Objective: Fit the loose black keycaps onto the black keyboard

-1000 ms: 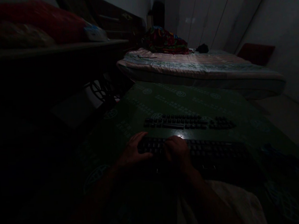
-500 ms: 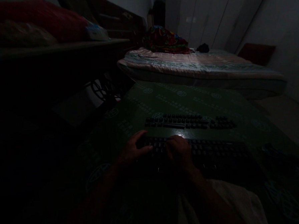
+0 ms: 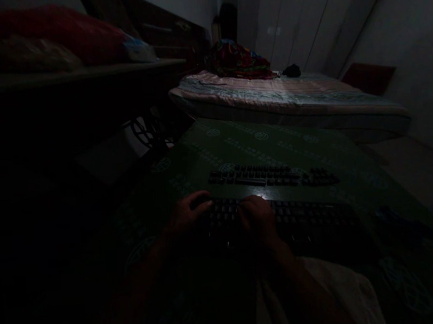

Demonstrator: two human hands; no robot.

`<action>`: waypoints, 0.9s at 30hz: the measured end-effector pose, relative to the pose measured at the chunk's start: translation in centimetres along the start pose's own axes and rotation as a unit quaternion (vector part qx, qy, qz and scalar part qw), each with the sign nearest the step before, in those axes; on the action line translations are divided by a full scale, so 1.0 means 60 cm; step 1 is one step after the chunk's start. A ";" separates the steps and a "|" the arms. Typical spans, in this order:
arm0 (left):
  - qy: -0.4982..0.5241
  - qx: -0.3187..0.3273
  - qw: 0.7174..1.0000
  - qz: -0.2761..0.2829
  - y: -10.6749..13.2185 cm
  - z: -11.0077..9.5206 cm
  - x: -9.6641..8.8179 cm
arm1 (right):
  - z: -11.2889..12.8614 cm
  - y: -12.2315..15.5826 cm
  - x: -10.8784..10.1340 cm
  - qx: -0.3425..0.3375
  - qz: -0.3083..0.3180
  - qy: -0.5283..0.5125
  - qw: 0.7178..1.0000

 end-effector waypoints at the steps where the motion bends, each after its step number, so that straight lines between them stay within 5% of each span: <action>1: 0.001 -0.001 1.000 -0.001 0.000 0.000 -0.001 | 0.000 0.000 -0.001 -0.002 -0.004 0.000 1.000; 27: -0.005 -0.004 1.000 0.000 -0.008 0.009 0.000 | 0.001 -0.001 0.007 -0.012 0.013 0.012 1.000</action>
Point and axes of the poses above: each hand's wrist, its own y-axis away from the middle knuckle, its own x-axis out of the palm, z = x × y, the point moved 10 cm from there along -y, towards the middle knuckle, and after that the axes turned 5 degrees about x, right-handed, at the moved point
